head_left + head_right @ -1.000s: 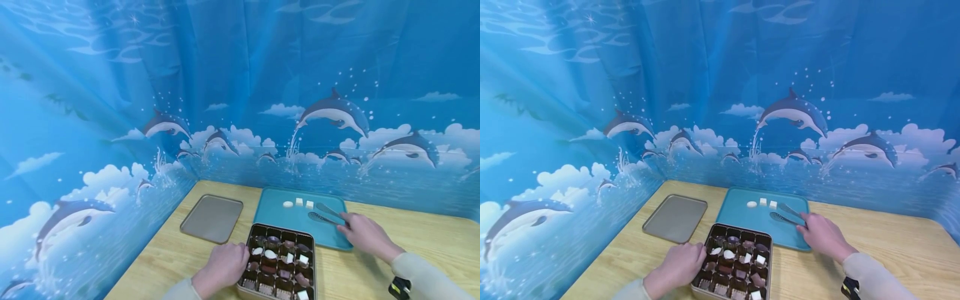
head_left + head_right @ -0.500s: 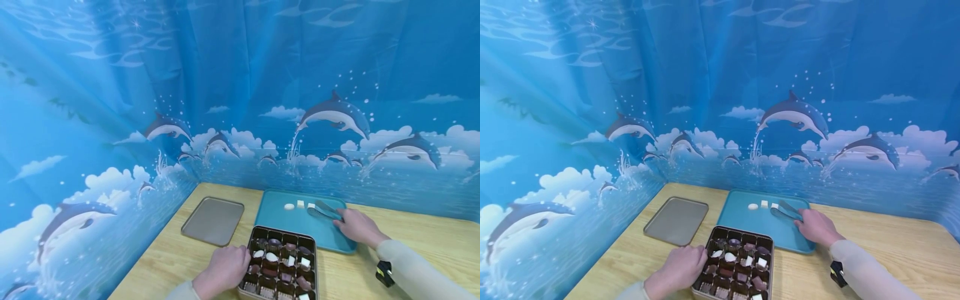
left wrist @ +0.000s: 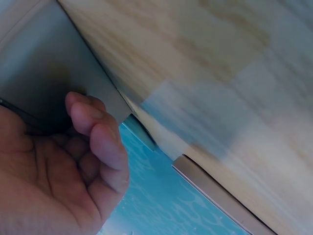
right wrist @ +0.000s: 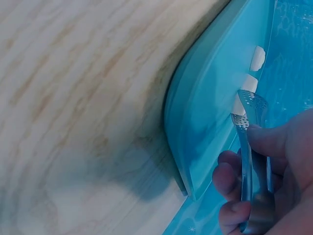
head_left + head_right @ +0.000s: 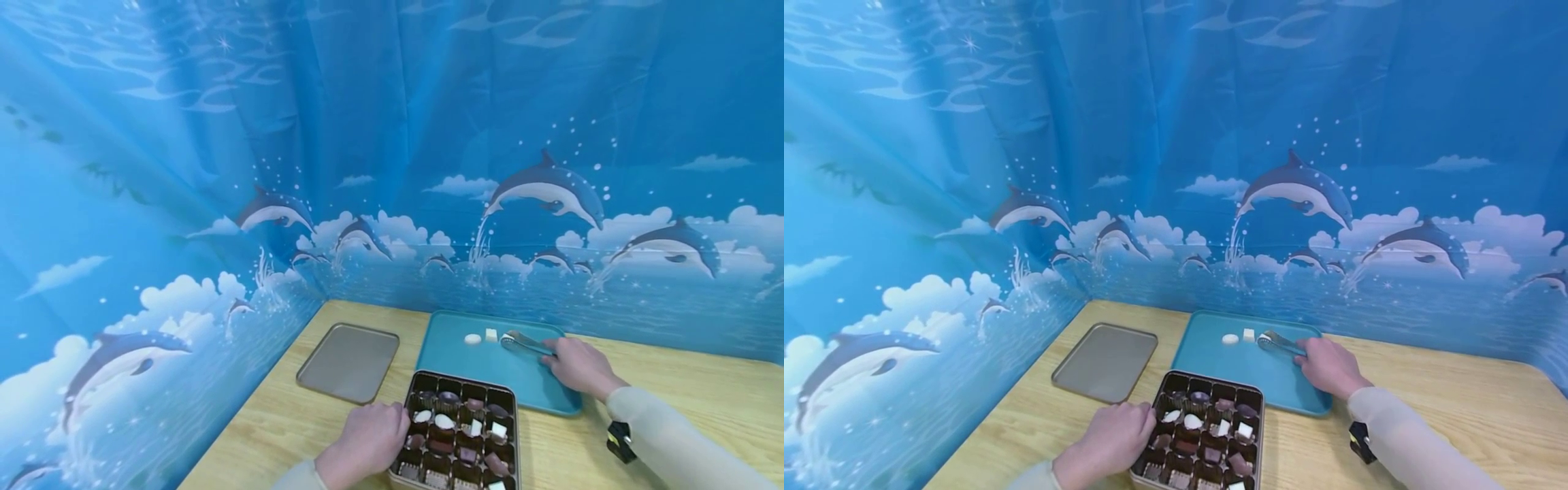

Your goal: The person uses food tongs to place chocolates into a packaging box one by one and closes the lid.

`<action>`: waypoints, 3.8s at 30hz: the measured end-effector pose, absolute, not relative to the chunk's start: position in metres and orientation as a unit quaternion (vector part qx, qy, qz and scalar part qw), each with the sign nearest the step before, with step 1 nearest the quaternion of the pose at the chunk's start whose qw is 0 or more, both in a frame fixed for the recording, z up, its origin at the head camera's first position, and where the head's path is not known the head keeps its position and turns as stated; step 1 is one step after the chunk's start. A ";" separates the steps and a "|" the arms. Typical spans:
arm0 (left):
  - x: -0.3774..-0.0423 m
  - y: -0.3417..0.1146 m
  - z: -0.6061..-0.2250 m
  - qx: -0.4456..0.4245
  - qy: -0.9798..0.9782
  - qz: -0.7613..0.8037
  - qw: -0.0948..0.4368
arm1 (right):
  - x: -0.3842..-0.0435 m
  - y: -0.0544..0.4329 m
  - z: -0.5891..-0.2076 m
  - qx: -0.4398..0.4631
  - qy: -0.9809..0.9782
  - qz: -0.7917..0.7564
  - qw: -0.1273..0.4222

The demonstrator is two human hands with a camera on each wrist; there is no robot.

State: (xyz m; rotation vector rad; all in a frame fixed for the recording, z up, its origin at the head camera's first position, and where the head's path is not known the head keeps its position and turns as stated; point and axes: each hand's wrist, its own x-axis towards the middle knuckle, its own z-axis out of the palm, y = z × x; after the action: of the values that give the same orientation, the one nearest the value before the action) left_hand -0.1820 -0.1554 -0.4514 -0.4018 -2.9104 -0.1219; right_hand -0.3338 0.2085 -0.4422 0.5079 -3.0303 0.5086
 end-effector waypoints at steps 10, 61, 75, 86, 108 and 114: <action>-0.182 -0.154 -0.452 -0.143 -0.984 -0.033 0.098 | -0.326 0.212 -0.447 0.158 -0.972 0.169 0.033; -0.179 -0.156 -0.449 -0.143 -0.984 -0.038 0.102 | -0.174 0.197 -0.402 0.373 -0.917 0.143 -0.013; -0.181 -0.157 -0.449 -0.148 -0.983 -0.038 0.106 | -0.166 0.191 -0.417 0.419 -0.885 0.195 -0.051; -0.182 -0.157 -0.448 -0.145 -0.983 -0.040 0.106 | -0.168 0.189 -0.413 0.388 -0.900 0.187 -0.064; -0.180 -0.155 -0.452 -0.149 -0.983 -0.024 0.103 | -0.229 0.196 -0.392 0.237 -0.943 0.229 0.041; -0.179 -0.154 -0.451 -0.144 -0.985 -0.031 0.085 | -0.256 0.205 -0.397 0.225 -0.950 0.212 0.031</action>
State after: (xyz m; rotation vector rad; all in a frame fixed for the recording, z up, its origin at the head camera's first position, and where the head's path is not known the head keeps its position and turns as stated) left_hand -0.1791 -0.1538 -0.4510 -0.4288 -2.9383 -0.0916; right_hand -0.2560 0.2046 -0.3971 0.6942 -2.9281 0.6528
